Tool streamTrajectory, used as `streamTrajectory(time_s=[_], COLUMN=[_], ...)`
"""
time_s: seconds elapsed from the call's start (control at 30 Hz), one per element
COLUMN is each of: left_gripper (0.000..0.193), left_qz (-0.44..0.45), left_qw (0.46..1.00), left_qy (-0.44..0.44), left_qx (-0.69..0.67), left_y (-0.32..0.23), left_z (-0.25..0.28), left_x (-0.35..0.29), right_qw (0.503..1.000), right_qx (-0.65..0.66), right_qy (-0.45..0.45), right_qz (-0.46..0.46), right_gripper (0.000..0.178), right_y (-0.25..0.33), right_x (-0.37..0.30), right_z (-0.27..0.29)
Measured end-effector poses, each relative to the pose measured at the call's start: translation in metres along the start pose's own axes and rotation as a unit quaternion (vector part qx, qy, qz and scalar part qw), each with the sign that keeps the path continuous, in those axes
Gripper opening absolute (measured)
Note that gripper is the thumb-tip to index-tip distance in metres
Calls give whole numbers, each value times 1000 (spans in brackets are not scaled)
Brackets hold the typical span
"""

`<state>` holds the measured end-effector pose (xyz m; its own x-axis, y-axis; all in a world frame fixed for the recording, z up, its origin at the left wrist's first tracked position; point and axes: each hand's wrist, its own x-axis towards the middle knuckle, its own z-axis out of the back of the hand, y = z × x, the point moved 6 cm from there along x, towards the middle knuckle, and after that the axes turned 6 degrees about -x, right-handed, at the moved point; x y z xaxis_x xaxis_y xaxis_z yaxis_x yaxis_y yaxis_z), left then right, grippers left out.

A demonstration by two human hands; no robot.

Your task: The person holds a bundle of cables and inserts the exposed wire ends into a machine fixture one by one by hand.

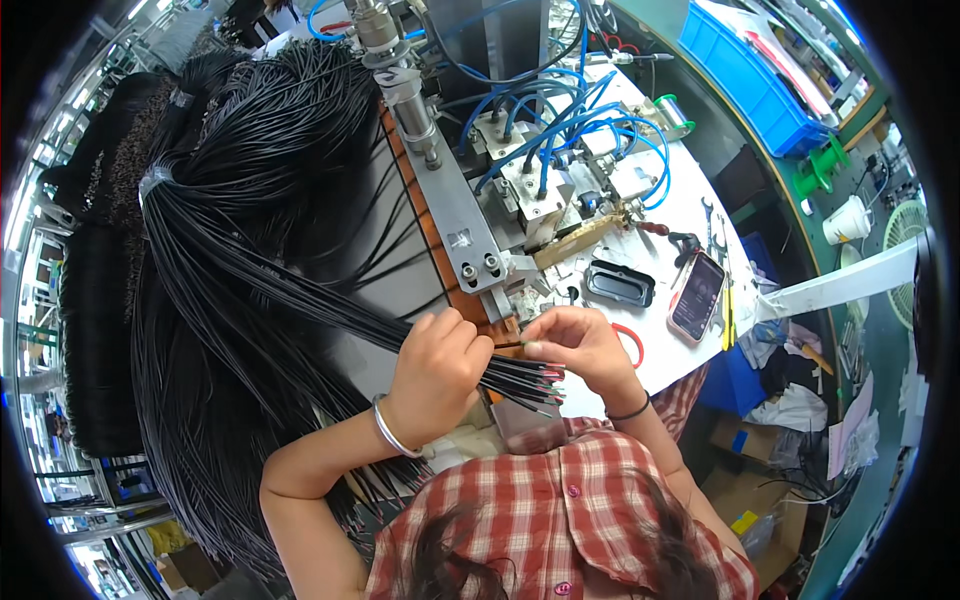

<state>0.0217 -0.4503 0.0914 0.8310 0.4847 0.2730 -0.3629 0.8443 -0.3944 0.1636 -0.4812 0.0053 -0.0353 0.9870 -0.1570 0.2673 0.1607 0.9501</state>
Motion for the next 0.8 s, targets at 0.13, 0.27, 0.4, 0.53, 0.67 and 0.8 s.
streamTrajectory(time_s=[0.13,0.27,0.4,0.53,0.67,0.8], left_gripper=[21,21,19,17,15,14], left_qz=[6,-55,-37,-1,-19,-35], left_qw=[1000,998,999,999,999,997], left_qy=[11,-9,-31,30,25,12], left_qx=[-5,2,17,28,24,61], left_y=[2,-2,1,3,2,2], left_z=[-7,-9,-7,-12,-14,-13], left_x=[0,1,0,-2,-2,-3], right_qw=[1000,994,995,994,992,995], right_qx=[6,-97,-82,-58,-92,-89], right_qy=[-11,-56,-49,12,14,-12], right_qz=[-27,-8,-28,-89,-86,-54], right_gripper=[6,8,12,15,16,16], right_y=[2,-4,-20,-26,-22,-19], right_x=[-4,-3,5,8,7,3], right_z=[6,11,10,14,10,7])
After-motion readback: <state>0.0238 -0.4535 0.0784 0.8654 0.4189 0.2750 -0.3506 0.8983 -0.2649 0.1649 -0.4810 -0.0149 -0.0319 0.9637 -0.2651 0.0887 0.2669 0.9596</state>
